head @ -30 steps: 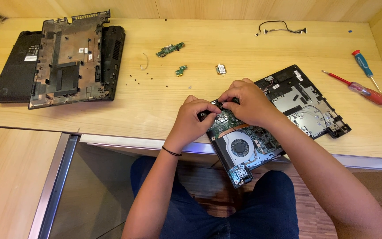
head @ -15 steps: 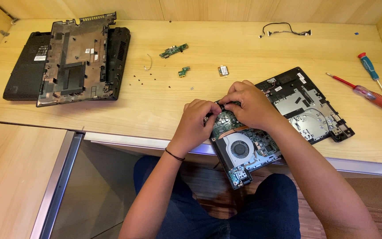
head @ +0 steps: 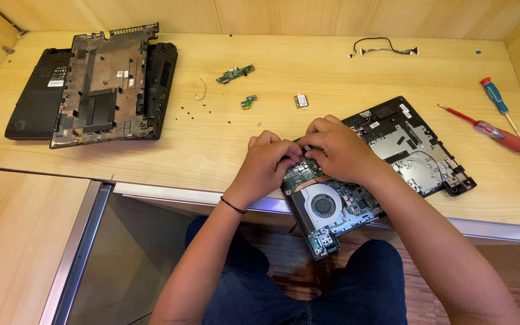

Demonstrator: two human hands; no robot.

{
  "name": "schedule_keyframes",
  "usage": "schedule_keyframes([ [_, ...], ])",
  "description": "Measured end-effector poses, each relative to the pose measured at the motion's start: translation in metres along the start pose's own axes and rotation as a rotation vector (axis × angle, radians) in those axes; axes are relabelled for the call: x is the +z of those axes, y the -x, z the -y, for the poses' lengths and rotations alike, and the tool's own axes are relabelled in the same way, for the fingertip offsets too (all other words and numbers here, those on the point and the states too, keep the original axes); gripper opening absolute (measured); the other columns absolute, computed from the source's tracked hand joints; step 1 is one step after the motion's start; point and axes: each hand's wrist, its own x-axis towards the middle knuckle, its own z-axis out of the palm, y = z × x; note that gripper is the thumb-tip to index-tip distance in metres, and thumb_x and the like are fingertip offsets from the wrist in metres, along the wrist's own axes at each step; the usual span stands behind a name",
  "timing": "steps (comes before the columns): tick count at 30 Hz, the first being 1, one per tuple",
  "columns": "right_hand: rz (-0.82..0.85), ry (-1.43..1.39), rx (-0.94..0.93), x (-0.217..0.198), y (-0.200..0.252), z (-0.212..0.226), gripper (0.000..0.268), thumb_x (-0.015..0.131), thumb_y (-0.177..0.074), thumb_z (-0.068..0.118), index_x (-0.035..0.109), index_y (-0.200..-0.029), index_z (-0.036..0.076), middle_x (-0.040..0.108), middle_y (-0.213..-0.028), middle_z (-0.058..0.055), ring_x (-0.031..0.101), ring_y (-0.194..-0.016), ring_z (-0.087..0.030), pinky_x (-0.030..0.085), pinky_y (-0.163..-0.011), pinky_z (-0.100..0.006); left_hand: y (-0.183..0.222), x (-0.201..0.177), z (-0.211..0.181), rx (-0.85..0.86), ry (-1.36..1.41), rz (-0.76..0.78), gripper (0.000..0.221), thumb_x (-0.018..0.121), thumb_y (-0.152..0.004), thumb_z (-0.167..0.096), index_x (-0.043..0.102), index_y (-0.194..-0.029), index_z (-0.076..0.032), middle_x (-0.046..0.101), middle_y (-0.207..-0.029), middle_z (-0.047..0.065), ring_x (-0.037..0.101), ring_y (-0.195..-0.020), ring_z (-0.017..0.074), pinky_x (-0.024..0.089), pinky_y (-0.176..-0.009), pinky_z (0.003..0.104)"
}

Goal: Reconnecting internal components and circuit boards inside a laptop during a repair process.

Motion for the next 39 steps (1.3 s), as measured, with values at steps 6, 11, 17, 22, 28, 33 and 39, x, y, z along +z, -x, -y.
schedule_keyframes([
  [6, 0.034, -0.028, -0.031, -0.006, 0.002, 0.002, 0.015, 0.066, -0.082, 0.006, 0.071, -0.096, 0.008, 0.062, -0.089, -0.008, 0.058, -0.091, -0.029, 0.048, -0.083, -0.039, -0.004, -0.003, 0.005, -0.060, 0.062, 0.092, 0.017, 0.070, -0.081, -0.012, 0.064, -0.094, -0.020, 0.065, -0.077, -0.006, 0.054, -0.089, 0.0170, 0.032, -0.085, 0.033],
  [11, -0.079, -0.118, -0.004, -0.020, 0.007, 0.004, 0.020, 0.063, -0.084, 0.000, 0.069, -0.102, 0.003, 0.064, -0.091, -0.012, 0.059, -0.089, -0.033, 0.048, -0.082, -0.042, -0.004, -0.006, -0.001, -0.051, 0.026, 0.078, 0.017, 0.071, -0.080, -0.011, 0.064, -0.093, -0.020, 0.066, -0.076, -0.005, 0.053, -0.090, 0.0173, 0.032, -0.085, 0.034],
  [17, -0.181, -0.138, 0.037, -0.024, 0.016, 0.009, 0.014, 0.067, -0.083, 0.001, 0.071, -0.096, 0.007, 0.065, -0.087, -0.008, 0.059, -0.084, -0.027, 0.046, -0.079, -0.038, -0.006, -0.006, 0.001, -0.169, 0.146, 0.131, 0.021, 0.071, -0.079, -0.010, 0.064, -0.096, -0.021, 0.066, -0.081, -0.006, 0.051, -0.093, 0.0165, 0.030, -0.087, 0.034],
  [22, -0.145, -0.091, 0.015, -0.010, 0.017, 0.024, 0.014, 0.069, -0.080, 0.004, 0.072, -0.092, 0.011, 0.066, -0.086, -0.004, 0.059, -0.085, -0.027, 0.046, -0.078, -0.038, -0.009, -0.002, 0.015, -0.206, 0.125, 0.124, 0.033, 0.076, -0.074, -0.014, 0.061, -0.102, -0.023, 0.061, -0.091, -0.005, 0.050, -0.099, 0.0205, 0.032, -0.087, 0.036],
  [28, -0.140, 0.043, -0.006, 0.007, 0.015, 0.033, 0.006, 0.073, -0.077, 0.009, 0.071, -0.083, 0.011, 0.065, -0.085, -0.005, 0.058, -0.087, -0.028, 0.046, -0.077, -0.037, -0.013, -0.004, 0.015, -0.274, 0.148, 0.194, 0.028, 0.076, -0.074, -0.015, 0.062, -0.097, -0.022, 0.058, -0.093, -0.001, 0.052, -0.101, 0.0243, 0.034, -0.089, 0.039],
  [33, -0.150, 0.093, 0.085, 0.014, 0.012, 0.039, 0.005, 0.074, -0.075, 0.010, 0.072, -0.080, 0.010, 0.065, -0.081, -0.006, 0.057, -0.086, -0.028, 0.047, -0.074, -0.037, -0.016, -0.003, 0.021, -0.312, 0.167, 0.218, 0.024, 0.077, -0.073, -0.018, 0.063, -0.092, -0.021, 0.059, -0.092, 0.000, 0.054, -0.101, 0.0247, 0.035, -0.089, 0.039],
  [39, -0.128, 0.133, 0.053, 0.017, 0.012, 0.041, 0.006, 0.071, -0.075, 0.005, 0.072, -0.080, 0.008, 0.065, -0.081, -0.008, 0.058, -0.087, -0.032, 0.046, -0.075, -0.038, -0.011, -0.009, 0.025, -0.247, 0.302, 0.156, 0.018, 0.069, -0.078, -0.007, 0.066, -0.093, -0.016, 0.062, -0.093, 0.007, 0.058, -0.095, 0.0280, 0.042, -0.088, 0.039],
])
